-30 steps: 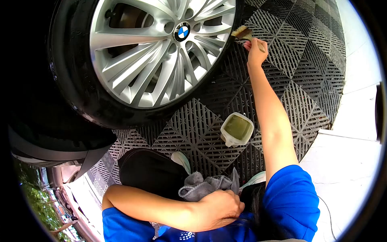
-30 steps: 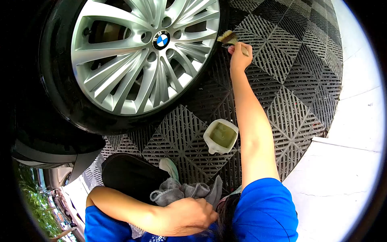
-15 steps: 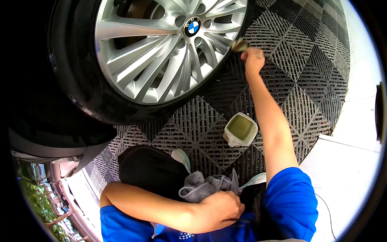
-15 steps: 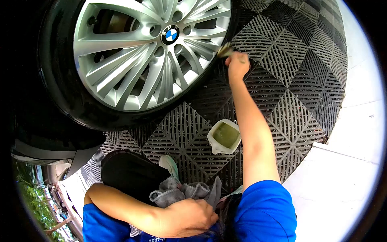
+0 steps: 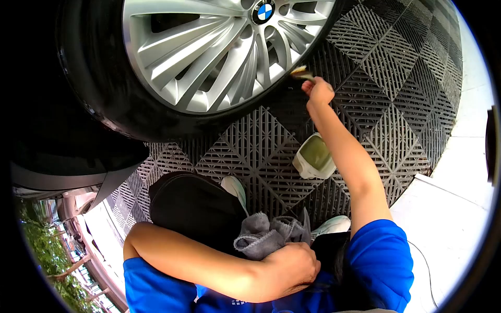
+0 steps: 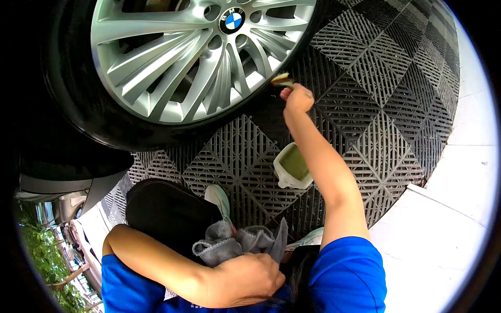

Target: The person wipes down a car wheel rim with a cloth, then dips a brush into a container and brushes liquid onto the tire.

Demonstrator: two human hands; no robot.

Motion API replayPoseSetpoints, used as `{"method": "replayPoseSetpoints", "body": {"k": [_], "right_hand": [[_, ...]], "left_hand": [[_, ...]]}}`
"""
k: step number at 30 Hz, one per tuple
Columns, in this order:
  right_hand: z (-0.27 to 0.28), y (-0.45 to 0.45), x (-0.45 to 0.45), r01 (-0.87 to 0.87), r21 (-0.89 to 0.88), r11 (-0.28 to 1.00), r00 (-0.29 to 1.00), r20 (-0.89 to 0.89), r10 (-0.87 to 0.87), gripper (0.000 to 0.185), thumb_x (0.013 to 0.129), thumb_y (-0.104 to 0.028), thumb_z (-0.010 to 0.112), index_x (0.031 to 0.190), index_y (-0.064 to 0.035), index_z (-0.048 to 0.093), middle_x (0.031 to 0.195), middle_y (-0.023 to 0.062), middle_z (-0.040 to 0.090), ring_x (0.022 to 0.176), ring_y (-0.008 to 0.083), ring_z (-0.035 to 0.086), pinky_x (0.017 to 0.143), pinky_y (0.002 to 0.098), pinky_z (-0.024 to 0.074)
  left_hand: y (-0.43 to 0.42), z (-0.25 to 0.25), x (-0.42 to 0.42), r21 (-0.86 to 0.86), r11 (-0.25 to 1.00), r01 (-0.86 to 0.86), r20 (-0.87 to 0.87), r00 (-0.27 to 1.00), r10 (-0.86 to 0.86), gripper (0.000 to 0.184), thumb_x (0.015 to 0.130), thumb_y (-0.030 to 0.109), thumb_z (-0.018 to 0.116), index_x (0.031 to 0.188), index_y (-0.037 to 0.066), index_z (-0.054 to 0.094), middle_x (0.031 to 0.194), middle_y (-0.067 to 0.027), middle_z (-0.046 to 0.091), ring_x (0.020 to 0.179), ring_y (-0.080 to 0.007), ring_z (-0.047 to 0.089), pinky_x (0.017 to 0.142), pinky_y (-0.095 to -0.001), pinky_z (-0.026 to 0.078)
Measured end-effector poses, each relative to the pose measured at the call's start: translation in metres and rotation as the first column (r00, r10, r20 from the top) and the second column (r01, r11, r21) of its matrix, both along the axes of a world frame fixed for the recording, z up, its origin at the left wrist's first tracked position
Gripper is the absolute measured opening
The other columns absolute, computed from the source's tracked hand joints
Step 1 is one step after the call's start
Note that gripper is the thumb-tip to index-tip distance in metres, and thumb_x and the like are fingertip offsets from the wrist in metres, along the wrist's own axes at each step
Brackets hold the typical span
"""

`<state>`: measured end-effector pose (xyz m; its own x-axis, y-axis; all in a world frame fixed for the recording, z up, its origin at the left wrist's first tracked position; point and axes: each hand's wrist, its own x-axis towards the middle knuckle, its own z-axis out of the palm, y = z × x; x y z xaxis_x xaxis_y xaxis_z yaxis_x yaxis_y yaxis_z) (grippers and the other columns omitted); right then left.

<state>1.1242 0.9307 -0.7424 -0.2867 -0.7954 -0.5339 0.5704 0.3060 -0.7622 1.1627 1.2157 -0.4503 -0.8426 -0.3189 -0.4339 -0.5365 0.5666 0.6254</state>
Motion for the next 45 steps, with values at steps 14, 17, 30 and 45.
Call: {"method": "replayPoseSetpoints", "body": {"k": [14,17,30,45], "right_hand": [[0.077,0.122,0.061,-0.642,0.107,0.759,0.681,0.536,0.5,0.014,0.09,-0.006,0.049,0.093,0.0069,0.054,0.073,0.0175,0.063,0.056,0.0255,0.063,0.056,0.0345,0.058],[0.053,0.076,0.036,-0.549,0.01,0.836,0.828,0.14,0.543,0.012,0.09,-0.003,0.05,0.094,0.0056,0.056,0.072,0.0144,0.063,0.055,0.022,0.063,0.053,0.0326,0.0579],[0.07,0.095,0.014,-0.966,-0.247,-0.069,0.246,-0.969,0.028,0.011,0.076,-0.005,0.064,0.086,-0.0071,0.061,0.074,0.0131,0.055,0.07,0.0343,0.056,0.062,0.0439,0.0465],[0.261,0.089,0.049,-0.268,-0.939,0.215,0.683,-0.028,0.73,0.009,0.092,-0.006,0.06,0.093,0.0018,0.065,0.082,0.0085,0.066,0.071,0.0138,0.064,0.062,0.026,0.0535]], "left_hand": [[0.001,-0.005,-0.012,-0.005,1.0,0.025,-0.02,0.999,-0.025,0.023,0.08,0.023,0.059,0.081,0.001,0.06,0.075,-0.0103,0.061,0.071,-0.0221,0.061,0.064,-0.0308,0.05],[0.006,-0.006,-0.009,-0.071,0.997,0.037,0.014,0.999,-0.036,0.022,0.08,0.024,0.059,0.08,0.001,0.06,0.074,-0.0097,0.061,0.07,-0.0222,0.061,0.063,-0.0312,0.05],[0.018,-0.005,-0.003,-0.047,0.995,0.093,-0.024,0.995,-0.094,0.025,0.081,0.026,0.059,0.081,0.001,0.06,0.076,-0.0105,0.063,0.071,-0.0234,0.062,0.06,-0.0319,0.05],[0.032,-0.062,0.012,0.141,0.988,0.056,-0.265,0.964,-0.017,0.031,0.085,0.03,0.049,0.078,0.002,0.059,0.075,-0.0183,0.06,0.071,-0.0368,0.061,0.061,-0.0476,0.049]]}}
